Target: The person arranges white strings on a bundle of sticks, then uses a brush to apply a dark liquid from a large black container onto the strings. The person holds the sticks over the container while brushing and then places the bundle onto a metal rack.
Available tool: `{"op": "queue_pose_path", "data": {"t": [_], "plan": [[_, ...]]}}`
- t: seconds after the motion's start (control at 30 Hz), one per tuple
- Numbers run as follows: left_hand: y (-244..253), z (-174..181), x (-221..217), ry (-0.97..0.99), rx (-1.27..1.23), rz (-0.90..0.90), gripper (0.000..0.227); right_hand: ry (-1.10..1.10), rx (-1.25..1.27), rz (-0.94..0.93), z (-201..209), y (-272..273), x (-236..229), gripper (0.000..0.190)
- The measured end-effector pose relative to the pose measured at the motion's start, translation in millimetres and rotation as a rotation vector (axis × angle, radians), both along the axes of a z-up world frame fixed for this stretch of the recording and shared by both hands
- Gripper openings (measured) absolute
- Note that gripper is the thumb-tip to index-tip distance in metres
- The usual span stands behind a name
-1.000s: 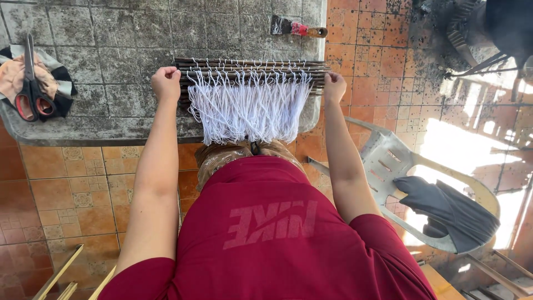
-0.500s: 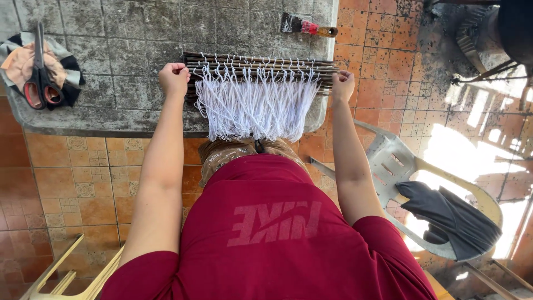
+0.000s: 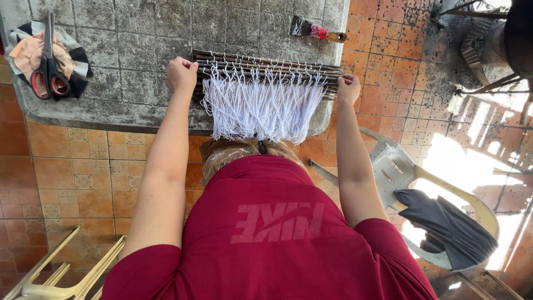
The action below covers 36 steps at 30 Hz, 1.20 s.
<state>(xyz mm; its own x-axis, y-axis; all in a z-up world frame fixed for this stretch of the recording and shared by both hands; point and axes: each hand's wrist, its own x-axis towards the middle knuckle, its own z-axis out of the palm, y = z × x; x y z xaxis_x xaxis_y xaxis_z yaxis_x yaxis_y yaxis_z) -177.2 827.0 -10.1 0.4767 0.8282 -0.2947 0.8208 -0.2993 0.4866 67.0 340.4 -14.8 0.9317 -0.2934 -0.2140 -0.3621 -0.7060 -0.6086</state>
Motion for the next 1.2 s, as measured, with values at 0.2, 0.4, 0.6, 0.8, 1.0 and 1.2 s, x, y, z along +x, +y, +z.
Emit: {"op": "queue_pose_path", "data": {"t": [0.2,0.4,0.6,0.8,1.0,1.2], "plan": [[-1.5,13.3,9.8,0.154,-0.026,-0.039,0.025,0.028,-0.015,-0.009,6.5,3.3,0.2,0.017],[-3.1,2.8,15.2,0.145,-0.013,0.018,0.017,0.032,-0.072,0.0,7.1,3.4,0.7,0.016],[-8.0,12.3,16.8,-0.062,0.002,0.105,0.022,-0.175,0.103,-0.108,13.8,9.4,0.7,0.013],[-16.5,29.6,19.2,-0.34,-0.355,0.328,0.015,-0.159,0.114,-0.173,4.6,7.2,0.7,0.01],[-9.5,4.9,22.7,-0.314,-0.432,0.296,0.053,-0.079,0.192,-0.273,-9.6,-2.3,14.5,0.017],[3.3,36.5,45.3,-0.106,-0.607,0.258,0.069,0.353,0.23,-0.049,51.5,17.8,26.0,0.043]]}}
